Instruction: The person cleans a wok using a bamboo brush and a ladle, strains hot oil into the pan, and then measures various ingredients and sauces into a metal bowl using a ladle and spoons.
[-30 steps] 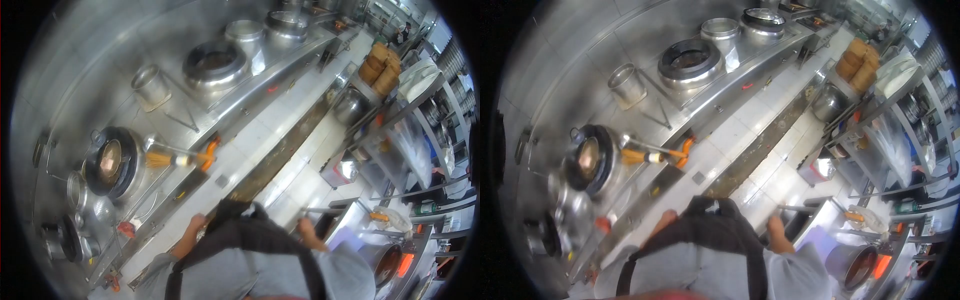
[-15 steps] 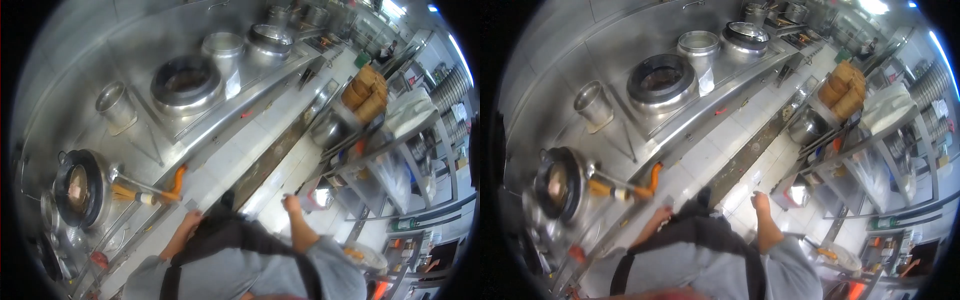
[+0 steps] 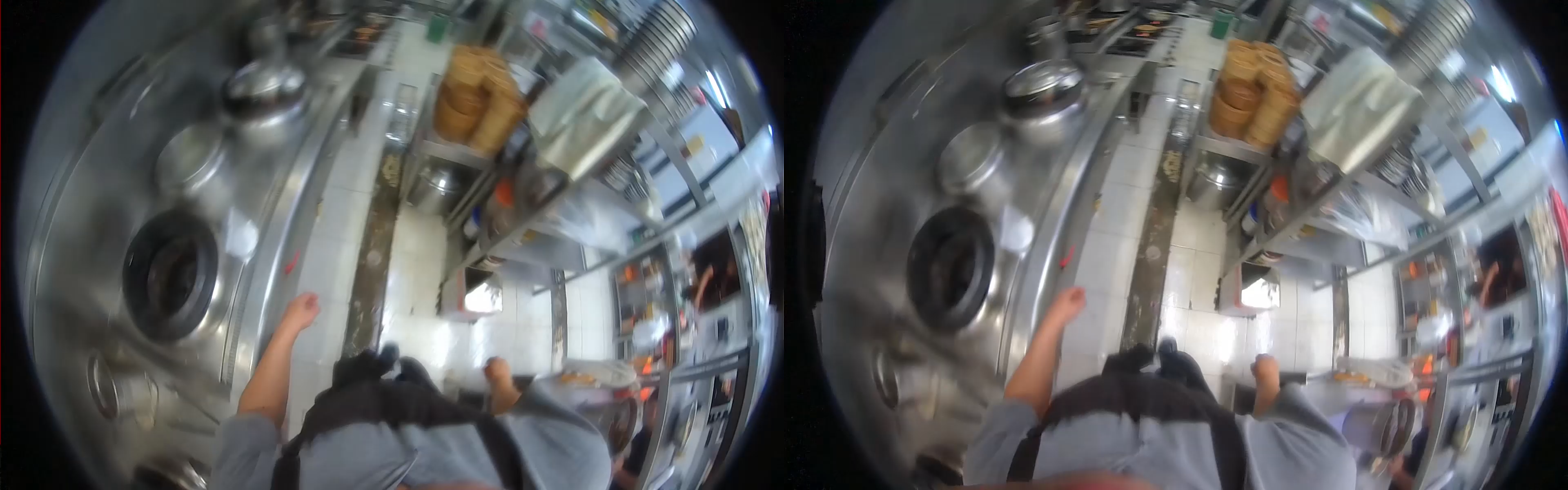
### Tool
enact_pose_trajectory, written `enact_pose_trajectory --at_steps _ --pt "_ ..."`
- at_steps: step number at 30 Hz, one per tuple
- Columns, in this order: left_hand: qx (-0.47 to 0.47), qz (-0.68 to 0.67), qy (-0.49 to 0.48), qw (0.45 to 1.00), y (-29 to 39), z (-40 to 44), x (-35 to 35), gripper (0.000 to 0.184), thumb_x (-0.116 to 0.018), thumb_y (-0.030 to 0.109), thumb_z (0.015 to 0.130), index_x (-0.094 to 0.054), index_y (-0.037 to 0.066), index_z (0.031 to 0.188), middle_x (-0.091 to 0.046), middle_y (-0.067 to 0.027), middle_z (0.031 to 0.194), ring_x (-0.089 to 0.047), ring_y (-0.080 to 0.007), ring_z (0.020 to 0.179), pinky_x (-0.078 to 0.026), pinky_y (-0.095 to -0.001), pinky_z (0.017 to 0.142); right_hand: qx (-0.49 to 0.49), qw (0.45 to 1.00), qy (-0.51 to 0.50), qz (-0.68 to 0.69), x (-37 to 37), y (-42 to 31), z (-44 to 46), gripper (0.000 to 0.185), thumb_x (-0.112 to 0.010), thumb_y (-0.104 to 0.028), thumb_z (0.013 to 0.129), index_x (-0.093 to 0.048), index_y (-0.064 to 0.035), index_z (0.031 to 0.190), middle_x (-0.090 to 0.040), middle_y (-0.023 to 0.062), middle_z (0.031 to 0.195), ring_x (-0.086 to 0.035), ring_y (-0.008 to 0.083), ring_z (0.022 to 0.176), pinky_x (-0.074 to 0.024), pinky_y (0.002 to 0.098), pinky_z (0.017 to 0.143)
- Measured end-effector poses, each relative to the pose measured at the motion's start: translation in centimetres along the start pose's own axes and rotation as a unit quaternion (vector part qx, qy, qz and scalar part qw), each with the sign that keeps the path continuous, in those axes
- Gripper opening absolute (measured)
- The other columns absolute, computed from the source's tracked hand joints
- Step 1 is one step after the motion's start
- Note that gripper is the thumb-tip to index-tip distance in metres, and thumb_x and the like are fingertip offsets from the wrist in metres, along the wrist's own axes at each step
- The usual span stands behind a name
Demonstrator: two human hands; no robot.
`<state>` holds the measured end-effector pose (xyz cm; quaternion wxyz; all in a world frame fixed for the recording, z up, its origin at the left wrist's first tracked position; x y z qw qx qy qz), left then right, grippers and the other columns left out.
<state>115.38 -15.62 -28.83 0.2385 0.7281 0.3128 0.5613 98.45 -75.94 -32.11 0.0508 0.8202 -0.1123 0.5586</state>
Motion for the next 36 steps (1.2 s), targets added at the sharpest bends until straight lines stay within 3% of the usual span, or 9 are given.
enact_pose_trajectory --at_steps 4,9,14,19,22,25,26,30,36 --pt "0.028 -0.066 -0.002 0.997 1.5 5.4 -0.5 0.035 -0.060 0.021 0.080 -0.060 0.006 0.111 -0.065 -0.0165 0.102 -0.063 -0.0257 0.096 -0.049 -0.0354 0.083 0.053 0.994 0.059 -0.074 -2.6 0.8 -3.5 0.015 -0.059 -0.018 0.073 -0.065 -0.0046 0.077 -0.062 0.0197 0.084 -0.061 0.0363 0.079 -0.0504 0.0454 0.072" --pt "0.118 -0.088 -0.064 0.987 -1.9 6.3 -8.6 0.032 -0.059 0.023 0.079 -0.063 0.006 0.106 -0.065 -0.0159 0.100 -0.062 -0.0303 0.096 -0.048 -0.0394 0.083 0.088 0.988 -0.128 -0.023 -3.2 -5.7 5.5 0.022 -0.059 -0.020 0.075 -0.064 -0.0042 0.088 -0.062 0.0190 0.091 -0.059 0.0351 0.091 -0.0476 0.0435 0.082" --pt "-0.005 0.049 -0.219 0.975 4.0 4.1 -8.9 0.028 -0.058 0.028 0.071 -0.066 0.006 0.086 -0.064 -0.0192 0.084 -0.062 -0.0360 0.081 -0.048 -0.0454 0.073 0.231 0.973 -0.012 0.017 19.6 -26.7 20.3 0.033 -0.061 -0.023 0.082 -0.059 -0.0068 0.112 -0.061 0.0205 0.101 -0.056 0.0385 0.099 -0.0446 0.0468 0.087" --pt "0.081 0.053 -0.008 0.995 5.9 9.2 1.5 0.029 -0.057 0.026 0.074 -0.062 0.004 0.092 -0.064 -0.0202 0.086 -0.062 -0.0367 0.081 -0.049 -0.0457 0.069 0.651 0.692 0.174 0.261 49.0 -50.1 12.3 0.020 -0.062 -0.006 0.074 -0.063 -0.0032 0.094 -0.063 0.0112 0.098 -0.062 0.0324 0.086 -0.0519 0.0370 0.071" --pt "0.087 0.079 0.045 0.992 5.7 12.6 6.6 0.029 -0.056 0.026 0.079 -0.062 0.003 0.096 -0.065 -0.0173 0.088 -0.063 -0.0332 0.082 -0.050 -0.0421 0.070 0.842 0.387 0.226 0.300 56.7 -54.3 6.4 0.020 -0.068 -0.007 0.066 -0.065 -0.0001 0.084 -0.064 0.0148 0.087 -0.065 0.0249 0.072 -0.0524 0.0290 0.058" --pt "0.101 -0.129 0.258 0.952 7.5 12.4 17.1 0.030 -0.060 0.023 0.084 -0.063 0.006 0.109 -0.067 -0.0134 0.100 -0.064 -0.0222 0.093 -0.050 -0.0314 0.077 0.868 0.358 0.189 0.288 57.2 -58.9 7.5 0.016 -0.069 -0.006 0.065 -0.065 -0.0009 0.079 -0.063 0.0140 0.082 -0.065 0.0244 0.068 -0.0513 0.0269 0.055" --pt "0.105 -0.119 0.294 0.942 6.7 13.1 20.0 0.029 -0.061 0.021 0.084 -0.064 0.006 0.109 -0.067 -0.0130 0.102 -0.064 -0.0216 0.093 -0.050 -0.0315 0.078 0.871 0.366 0.175 0.277 56.1 -61.3 10.4 0.015 -0.068 -0.007 0.068 -0.065 -0.0002 0.080 -0.065 0.0131 0.084 -0.065 0.0242 0.070 -0.0515 0.0273 0.056" --pt "0.186 -0.118 0.403 0.888 3.0 16.5 33.2 0.025 -0.062 0.018 0.082 -0.066 0.007 0.104 -0.067 -0.0137 0.099 -0.065 -0.0258 0.092 -0.049 -0.0329 0.082 0.699 0.698 0.105 0.118 42.2 -71.2 28.3 0.015 -0.059 -0.009 0.081 -0.061 -0.0025 0.095 -0.063 0.0177 0.088 -0.063 0.0364 0.075 -0.0523 0.0403 0.065" --pt "0.297 0.272 0.339 0.850 -11.7 31.2 45.7 0.037 -0.047 0.034 0.086 -0.065 0.008 0.106 -0.062 -0.0145 0.112 -0.055 -0.0341 0.109 -0.044 -0.0478 0.090 0.625 0.774 -0.032 -0.099 31.1 -71.8 41.6 0.019 -0.062 -0.018 0.079 -0.058 -0.0039 0.090 -0.061 0.0192 0.084 -0.062 0.0381 0.075 -0.0514 0.0450 0.067"
Point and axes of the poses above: each hand's wrist, its own z-axis towards the middle knuckle, its own x-axis out of the back of the hand, y = z × x, the point moved 6 cm from there along z, towards the middle knuckle
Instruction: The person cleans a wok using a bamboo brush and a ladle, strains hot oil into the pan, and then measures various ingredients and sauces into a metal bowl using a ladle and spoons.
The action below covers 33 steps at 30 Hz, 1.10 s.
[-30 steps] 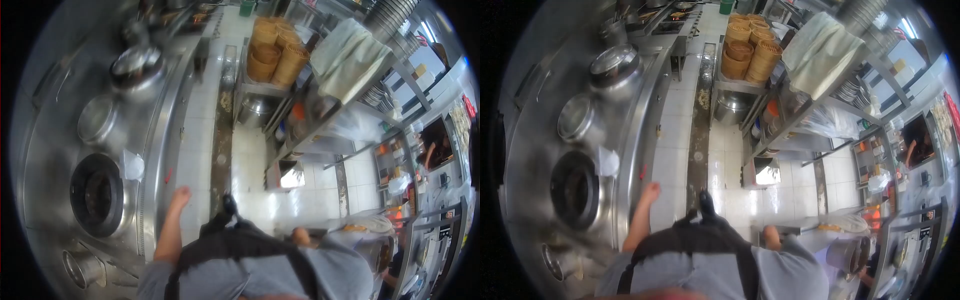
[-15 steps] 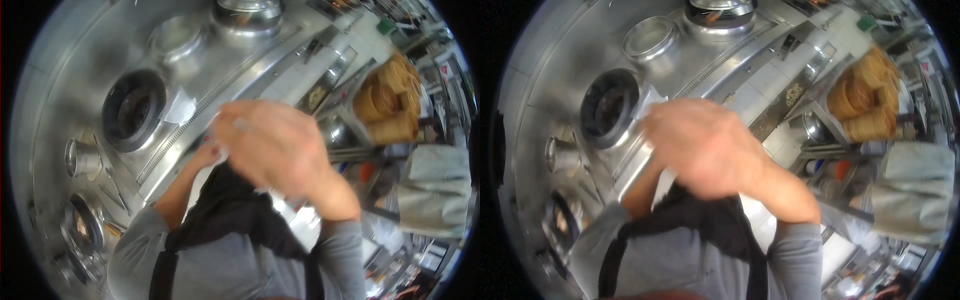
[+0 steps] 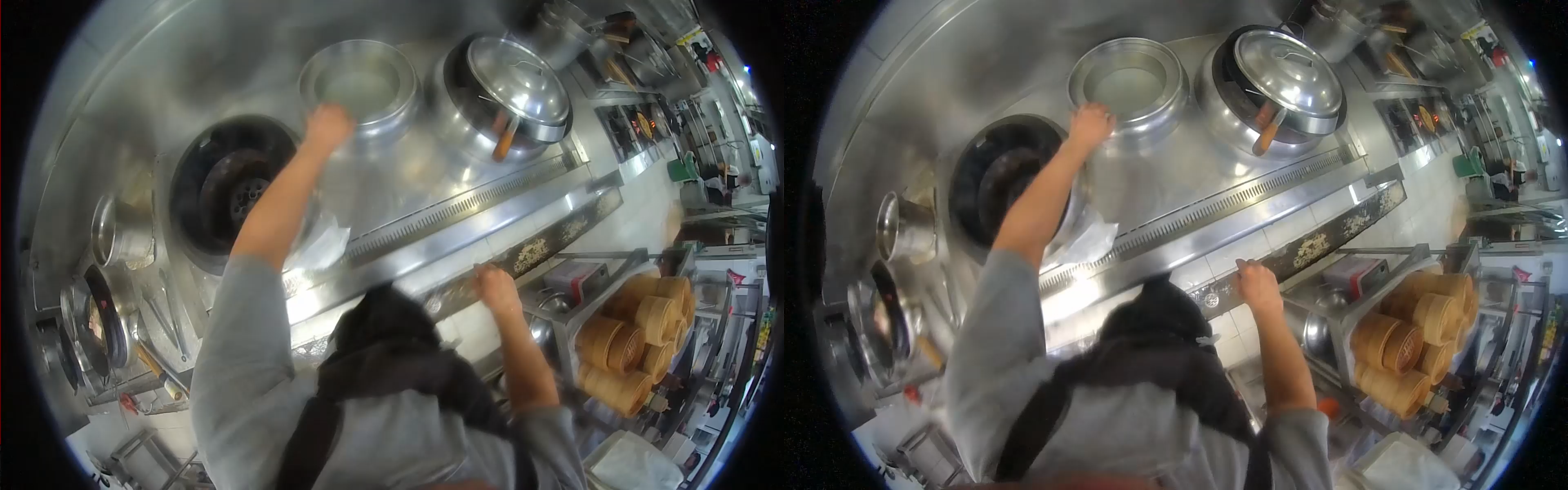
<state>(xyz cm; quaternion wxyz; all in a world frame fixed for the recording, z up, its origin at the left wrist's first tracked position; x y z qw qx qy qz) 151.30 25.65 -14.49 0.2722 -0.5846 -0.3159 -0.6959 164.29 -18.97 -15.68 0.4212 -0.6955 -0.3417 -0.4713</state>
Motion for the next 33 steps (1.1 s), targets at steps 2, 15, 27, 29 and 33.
enact_pose_trajectory --at_steps 2,15,27,29,33 --pt "0.044 0.056 -0.035 0.997 -1.3 3.8 -3.2 0.037 -0.047 0.034 0.086 -0.065 0.009 0.106 -0.061 -0.0137 0.115 -0.053 -0.0339 0.111 -0.044 -0.0495 0.091 -0.031 0.999 -0.035 -0.018 -0.1 1.9 2.6 0.019 -0.061 -0.017 0.079 -0.058 -0.0044 0.092 -0.061 0.0191 0.083 -0.062 0.0374 0.077 -0.0513 0.0452 0.069" --pt "-0.174 -0.073 -0.313 0.931 11.6 -6.7 -6.4 0.035 -0.057 0.025 0.082 -0.062 0.009 0.113 -0.061 -0.0163 0.114 -0.055 -0.0336 0.108 -0.040 -0.0408 0.097 0.012 0.998 -0.006 0.062 3.9 3.2 22.7 0.020 -0.054 -0.016 0.082 -0.061 -0.0061 0.097 -0.062 0.0192 0.100 -0.061 0.0392 0.088 -0.0490 0.0467 0.081" --pt "-0.287 -0.283 -0.103 0.909 21.5 -12.1 1.6 0.063 -0.060 0.031 0.084 -0.038 0.009 0.138 -0.030 -0.0099 0.146 -0.016 -0.0327 0.140 -0.011 -0.0637 0.106 0.051 0.983 -0.072 0.158 1.9 -0.1 25.7 0.026 -0.059 -0.015 0.079 -0.064 -0.0024 0.100 -0.064 0.0185 0.098 -0.058 0.0361 0.098 -0.0460 0.0440 0.086" --pt "-0.300 -0.246 -0.102 0.916 19.0 -12.1 0.5 0.062 -0.060 0.032 0.084 -0.038 0.009 0.138 -0.031 -0.0107 0.146 -0.017 -0.0331 0.139 -0.012 -0.0627 0.107 0.058 0.988 -0.066 0.129 2.0 0.8 25.2 0.025 -0.060 -0.015 0.079 -0.064 -0.0025 0.100 -0.064 0.0186 0.097 -0.058 0.0363 0.097 -0.0463 0.0444 0.085" --pt "-0.015 -0.140 0.098 0.985 7.5 -1.6 -2.3 0.052 -0.059 0.026 0.082 -0.047 0.008 0.130 -0.041 -0.0124 0.139 -0.029 -0.0334 0.134 -0.019 -0.0612 0.106 0.066 0.992 -0.045 0.093 2.3 1.0 23.7 0.024 -0.062 -0.016 0.078 -0.063 -0.0028 0.099 -0.063 0.0190 0.096 -0.059 0.0367 0.095 -0.0472 0.0451 0.083"
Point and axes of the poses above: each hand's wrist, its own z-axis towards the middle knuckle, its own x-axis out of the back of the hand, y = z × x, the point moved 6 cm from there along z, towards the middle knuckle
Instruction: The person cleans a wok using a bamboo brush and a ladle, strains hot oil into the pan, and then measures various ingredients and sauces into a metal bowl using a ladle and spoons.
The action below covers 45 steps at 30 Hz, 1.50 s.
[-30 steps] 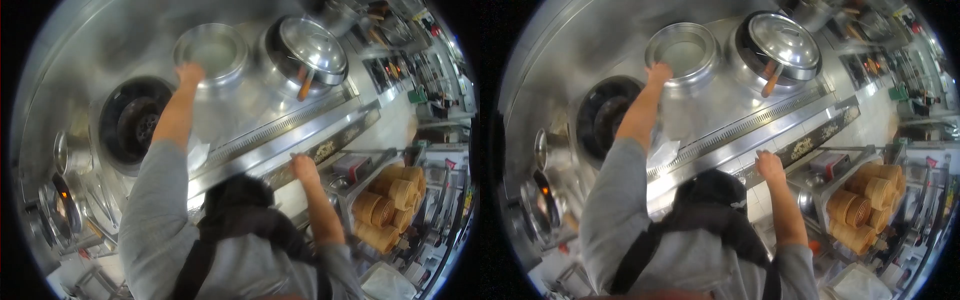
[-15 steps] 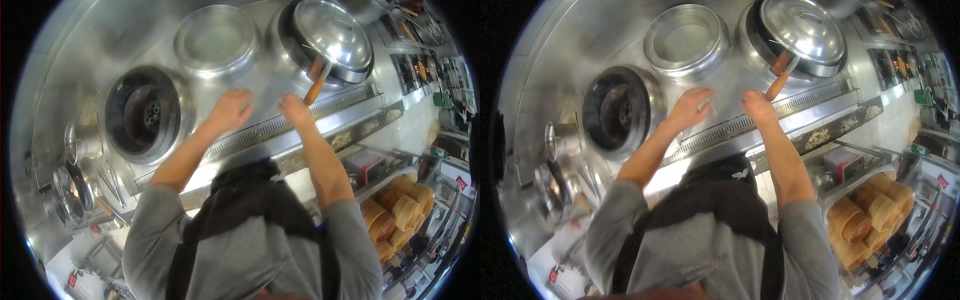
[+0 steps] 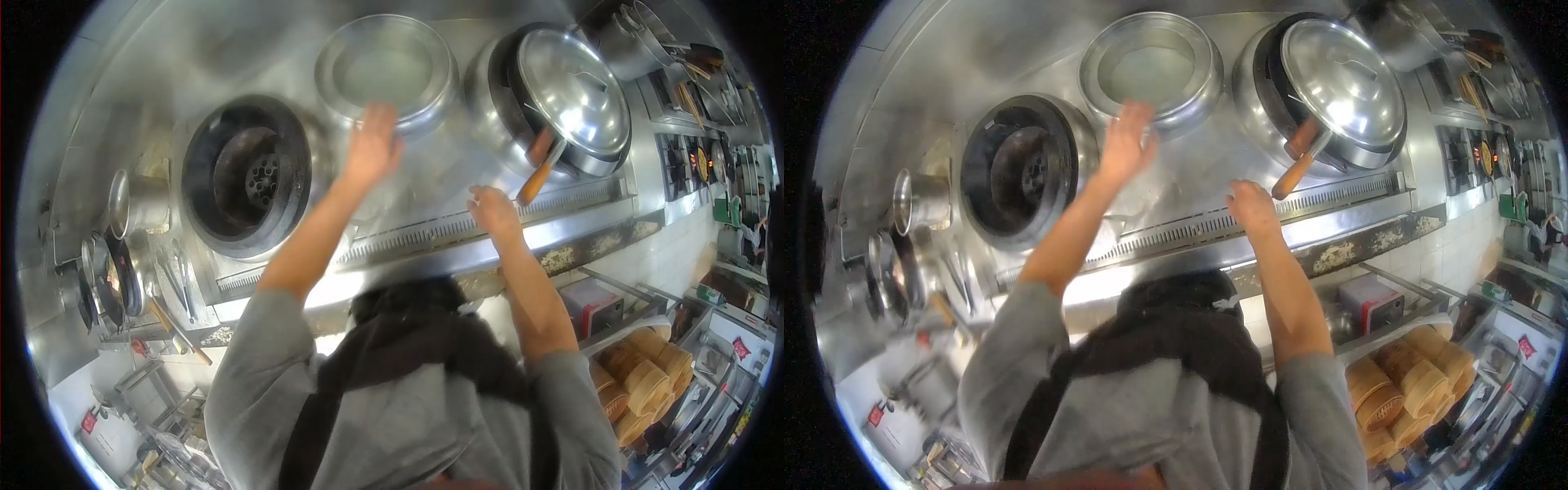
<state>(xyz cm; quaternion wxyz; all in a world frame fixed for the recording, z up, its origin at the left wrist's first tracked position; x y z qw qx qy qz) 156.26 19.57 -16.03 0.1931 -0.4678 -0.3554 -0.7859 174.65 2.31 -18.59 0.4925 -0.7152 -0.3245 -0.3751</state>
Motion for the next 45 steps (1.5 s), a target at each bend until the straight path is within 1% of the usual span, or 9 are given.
enact_pose_trajectory --at_steps 5,9,17,25,30,34,41,42,45 --pt "0.200 0.171 -0.259 0.929 -8.5 7.1 -4.1 0.035 -0.054 0.023 0.083 -0.060 0.009 0.114 -0.053 -0.0149 0.127 -0.049 -0.0343 0.119 -0.038 -0.0520 0.098 0.033 0.999 0.011 -0.035 -0.9 -0.3 -1.1 0.023 -0.061 -0.014 0.078 -0.062 -0.0036 0.099 -0.062 0.0196 0.094 -0.059 0.0363 0.094 -0.0480 0.0445 0.082" --pt "0.081 -0.052 -0.064 0.993 -4.1 6.9 -1.8 0.021 -0.055 0.023 0.084 -0.069 0.011 0.095 -0.066 -0.0172 0.095 -0.064 -0.0334 0.091 -0.049 -0.0370 0.085 0.016 0.999 0.031 -0.035 -0.3 0.0 -1.5 0.019 -0.058 -0.014 0.079 -0.063 -0.0032 0.094 -0.063 0.0193 0.094 -0.060 0.0359 0.092 -0.0485 0.0446 0.082" --pt "-0.192 -0.261 -0.163 0.932 15.2 -8.0 0.1 0.054 -0.057 0.030 0.086 -0.043 0.004 0.132 -0.038 -0.0140 0.141 -0.031 -0.0357 0.132 -0.023 -0.0537 0.107 0.125 0.989 0.069 -0.031 -1.5 -1.5 0.9 0.018 -0.055 -0.019 0.081 -0.063 -0.0054 0.088 -0.064 0.0174 0.091 -0.061 0.0348 0.089 -0.0488 0.0437 0.080" --pt "-0.366 -0.170 -0.249 0.880 13.9 -10.5 1.1 0.062 -0.054 0.040 0.087 -0.038 0.011 0.138 -0.029 -0.0079 0.148 -0.014 -0.0343 0.139 -0.010 -0.0634 0.106 0.029 0.998 0.009 0.062 -4.1 1.6 -0.2 0.024 -0.062 -0.024 0.077 -0.064 -0.0039 0.089 -0.065 0.0178 0.089 -0.061 0.0349 0.090 -0.0479 0.0438 0.080" --pt "-0.082 -0.035 -0.028 0.996 1.0 1.3 -1.0 0.057 -0.064 0.031 0.077 -0.049 0.010 0.127 -0.044 -0.0142 0.135 -0.032 -0.0325 0.132 -0.029 -0.0592 0.101 -0.066 0.996 0.034 -0.045 -1.5 1.1 -5.8 0.024 -0.059 -0.021 0.078 -0.064 -0.0028 0.093 -0.065 0.0199 0.090 -0.061 0.0358 0.093 -0.0483 0.0436 0.082" --pt "0.137 0.194 -0.279 0.930 -12.8 7.2 -6.7 0.044 -0.042 0.039 0.087 -0.061 0.014 0.117 -0.050 -0.0133 0.132 -0.043 -0.0328 0.124 -0.027 -0.0613 0.099 -0.194 0.979 -0.012 -0.060 -3.0 4.6 -11.9 0.027 -0.054 -0.014 0.079 -0.062 -0.0042 0.102 -0.063 0.0200 0.101 -0.059 0.0356 0.098 -0.0468 0.0440 0.089" --pt "-0.225 -0.053 -0.097 0.968 3.0 -0.9 -3.1 0.040 -0.061 0.017 0.079 -0.057 0.001 0.115 -0.055 -0.0207 0.119 -0.049 -0.0382 0.114 -0.035 -0.0480 0.100 -0.317 0.944 0.060 0.066 -5.7 6.2 -20.8 0.026 -0.046 -0.006 0.081 -0.065 -0.0026 0.098 -0.063 0.0196 0.103 -0.060 0.0340 0.100 -0.0485 0.0428 0.086" --pt "-0.118 -0.339 -0.203 0.911 1.6 -4.4 -10.4 0.044 -0.060 0.012 0.077 -0.055 -0.001 0.118 -0.053 -0.0225 0.122 -0.046 -0.0392 0.117 -0.032 -0.0472 0.103 -0.315 0.945 0.071 0.055 -6.7 6.8 -21.2 0.022 -0.048 -0.007 0.081 -0.066 -0.0035 0.093 -0.064 0.0195 0.101 -0.061 0.0338 0.098 -0.0491 0.0427 0.084" --pt "-0.456 -0.330 -0.308 0.767 22.1 -17.2 -4.9 0.055 -0.058 0.005 0.071 -0.049 -0.002 0.125 -0.044 -0.0252 0.130 -0.037 -0.0416 0.125 -0.029 -0.0453 0.105 -0.384 0.918 0.049 0.083 -7.0 6.5 -23.4 0.020 -0.051 -0.010 0.079 -0.066 -0.0028 0.091 -0.064 0.0188 0.101 -0.061 0.0337 0.097 -0.0491 0.0426 0.083"
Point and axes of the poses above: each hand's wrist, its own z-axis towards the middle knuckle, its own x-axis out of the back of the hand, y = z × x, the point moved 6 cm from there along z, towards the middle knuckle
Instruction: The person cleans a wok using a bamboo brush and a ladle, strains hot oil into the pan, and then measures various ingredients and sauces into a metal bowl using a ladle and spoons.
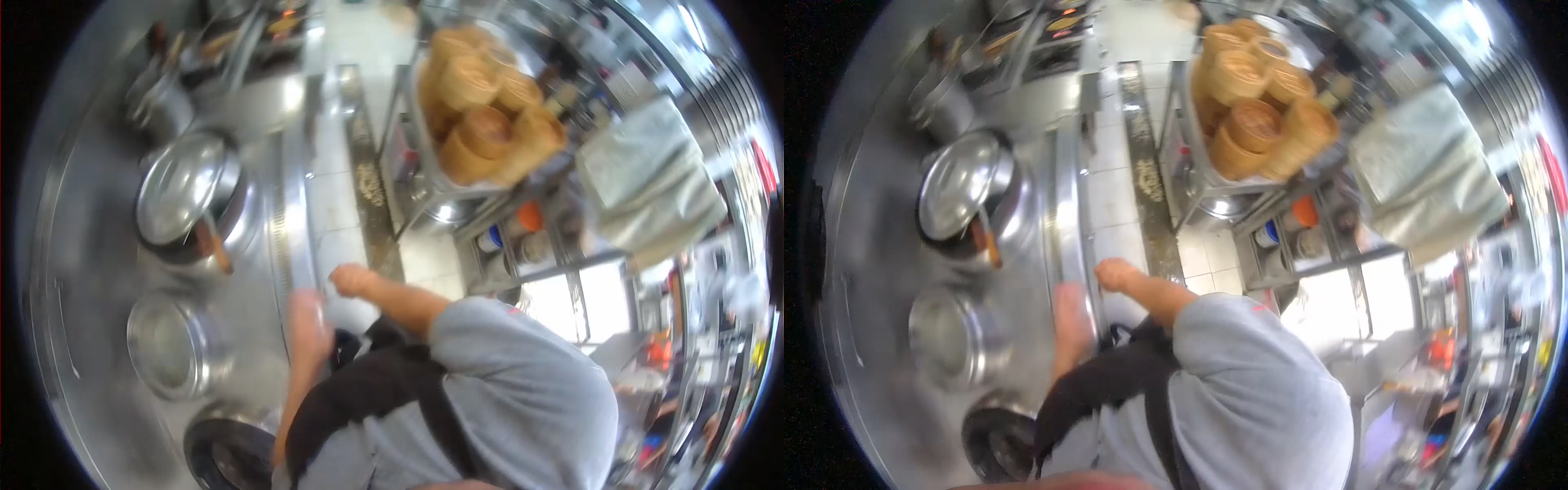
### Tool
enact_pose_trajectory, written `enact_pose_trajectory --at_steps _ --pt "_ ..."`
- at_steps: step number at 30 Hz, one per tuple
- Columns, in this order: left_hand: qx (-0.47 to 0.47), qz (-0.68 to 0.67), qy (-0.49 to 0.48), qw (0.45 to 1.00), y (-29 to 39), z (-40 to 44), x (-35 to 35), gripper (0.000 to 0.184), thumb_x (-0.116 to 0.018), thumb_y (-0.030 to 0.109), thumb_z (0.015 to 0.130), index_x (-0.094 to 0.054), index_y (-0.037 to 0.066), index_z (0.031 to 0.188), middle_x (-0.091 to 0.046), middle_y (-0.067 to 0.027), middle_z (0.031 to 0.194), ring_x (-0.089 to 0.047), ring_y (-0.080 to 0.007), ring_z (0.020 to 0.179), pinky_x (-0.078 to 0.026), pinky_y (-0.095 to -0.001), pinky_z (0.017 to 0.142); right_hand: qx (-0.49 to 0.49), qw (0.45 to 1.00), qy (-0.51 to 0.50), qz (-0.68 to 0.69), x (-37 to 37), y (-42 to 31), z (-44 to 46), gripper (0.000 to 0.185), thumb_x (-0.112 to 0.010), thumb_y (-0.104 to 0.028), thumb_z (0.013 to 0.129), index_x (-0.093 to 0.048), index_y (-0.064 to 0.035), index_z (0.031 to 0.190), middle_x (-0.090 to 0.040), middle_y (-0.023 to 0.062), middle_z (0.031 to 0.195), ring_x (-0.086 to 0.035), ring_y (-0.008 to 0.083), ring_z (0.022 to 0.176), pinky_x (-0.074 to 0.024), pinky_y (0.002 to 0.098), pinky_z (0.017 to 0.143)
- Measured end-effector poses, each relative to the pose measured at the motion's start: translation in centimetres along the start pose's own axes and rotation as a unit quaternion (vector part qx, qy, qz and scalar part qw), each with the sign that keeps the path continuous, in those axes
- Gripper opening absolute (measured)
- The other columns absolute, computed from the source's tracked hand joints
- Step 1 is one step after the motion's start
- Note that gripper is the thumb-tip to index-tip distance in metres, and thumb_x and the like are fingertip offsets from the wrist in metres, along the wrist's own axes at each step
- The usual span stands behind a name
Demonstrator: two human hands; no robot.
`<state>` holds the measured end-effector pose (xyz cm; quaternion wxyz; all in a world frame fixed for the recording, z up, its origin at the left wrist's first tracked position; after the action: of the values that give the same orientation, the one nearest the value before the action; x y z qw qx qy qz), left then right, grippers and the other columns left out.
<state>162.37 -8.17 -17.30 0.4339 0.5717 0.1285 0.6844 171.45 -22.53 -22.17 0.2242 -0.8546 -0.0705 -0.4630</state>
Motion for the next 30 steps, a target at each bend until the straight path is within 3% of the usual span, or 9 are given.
enact_pose_trajectory --at_steps 2,4,6,8,15,21,25,28,30 --pt "-0.091 -0.011 -0.111 0.990 9.4 2.8 -4.3 0.054 -0.062 0.004 0.066 -0.053 0.001 0.120 -0.042 -0.0235 0.132 -0.032 -0.0417 0.128 -0.031 -0.0515 0.102 -0.041 0.985 -0.034 0.163 0.8 1.5 -2.8 0.019 -0.053 -0.012 0.078 -0.066 -0.0029 0.089 -0.065 0.0189 0.097 -0.062 0.0340 0.093 -0.0497 0.0427 0.080" --pt "-0.122 0.013 -0.150 0.981 7.5 4.5 -7.1 0.054 -0.062 0.004 0.067 -0.053 0.001 0.120 -0.043 -0.0234 0.132 -0.032 -0.0415 0.128 -0.030 -0.0535 0.102 0.003 0.976 0.211 0.047 -4.1 10.1 -4.3 0.018 -0.055 -0.013 0.077 -0.068 -0.0037 0.084 -0.066 0.0194 0.091 -0.064 0.0344 0.088 -0.0507 0.0419 0.076" --pt "-0.091 0.045 -0.165 0.981 2.4 5.6 -9.7 0.049 -0.062 0.006 0.070 -0.055 0.005 0.119 -0.045 -0.0215 0.131 -0.035 -0.0414 0.126 -0.029 -0.0525 0.104 -0.160 0.986 0.042 0.019 -6.0 18.2 -12.3 0.019 -0.054 -0.013 0.078 -0.069 -0.0049 0.086 -0.066 0.0196 0.094 -0.064 0.0333 0.087 -0.0507 0.0424 0.076" --pt "0.017 0.089 -0.226 0.970 -2.1 7.0 -11.4 0.053 -0.063 0.013 0.073 -0.052 0.006 0.124 -0.044 -0.0214 0.133 -0.037 -0.0409 0.126 -0.032 -0.0469 0.105 -0.331 0.940 0.069 0.037 -8.7 25.8 -22.9 0.020 -0.052 -0.010 0.078 -0.070 -0.0057 0.087 -0.066 0.0176 0.095 -0.064 0.0317 0.089 -0.0511 0.0416 0.078" --pt "-0.101 -0.098 -0.307 0.941 21.4 18.7 -19.1 0.086 -0.068 0.040 0.076 -0.023 0.012 0.145 -0.024 -0.0255 0.146 -0.025 -0.0358 0.136 -0.026 -0.0397 0.109 -0.585 0.768 0.218 0.142 -17.0 33.9 -48.6 0.022 -0.050 -0.017 0.082 -0.068 -0.0031 0.085 -0.066 0.0188 0.095 -0.063 0.0354 0.091 -0.0513 0.0434 0.078" --pt "-0.350 -0.215 -0.191 0.891 47.0 25.4 -28.4 0.100 -0.069 0.044 0.076 -0.013 -0.007 0.142 -0.017 -0.0305 0.146 -0.016 -0.0386 0.138 -0.020 -0.0406 0.111 -0.487 0.818 0.268 0.148 -16.9 40.1 -46.9 0.024 -0.059 -0.023 0.076 -0.067 -0.0026 0.084 -0.065 0.0217 0.089 -0.061 0.0381 0.090 -0.0489 0.0452 0.081" --pt "-0.249 -0.227 -0.131 0.932 57.7 27.1 -35.8 0.109 -0.073 0.036 0.070 -0.003 -0.006 0.142 -0.010 -0.0375 0.143 -0.016 -0.0498 0.133 -0.024 -0.0471 0.109 -0.418 0.785 0.395 0.228 -8.3 40.6 -46.6 0.022 -0.063 -0.019 0.074 -0.066 -0.0031 0.089 -0.064 0.0215 0.089 -0.060 0.0389 0.088 -0.0482 0.0457 0.080" --pt "-0.120 -0.270 -0.090 0.951 59.3 31.1 -38.1 0.070 -0.069 0.014 0.065 -0.043 -0.008 0.126 -0.064 -0.0270 0.098 -0.064 -0.0348 0.091 -0.050 -0.0408 0.079 -0.351 0.771 0.490 0.205 -0.6 40.1 -48.5 0.024 -0.061 -0.020 0.075 -0.066 -0.0034 0.091 -0.064 0.0206 0.087 -0.061 0.0382 0.084 -0.0488 0.0442 0.077" --pt "-0.108 -0.298 -0.113 0.942 58.6 32.1 -35.1 0.032 -0.062 0.010 0.067 -0.065 -0.005 0.095 -0.068 -0.0188 0.086 -0.067 -0.0271 0.083 -0.049 -0.0351 0.074 -0.321 0.765 0.519 0.206 3.5 39.8 -50.8 0.024 -0.061 -0.022 0.076 -0.066 -0.0043 0.092 -0.064 0.0203 0.084 -0.061 0.0381 0.081 -0.0490 0.0436 0.075"
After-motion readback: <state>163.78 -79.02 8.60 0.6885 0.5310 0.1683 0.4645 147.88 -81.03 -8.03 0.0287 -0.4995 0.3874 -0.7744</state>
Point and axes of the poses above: each hand's wrist, its own z-axis towards the middle knuckle, its own x-axis out of the back of the hand, y = z × x, the point moved 6 cm from there along z, towards the middle knuckle
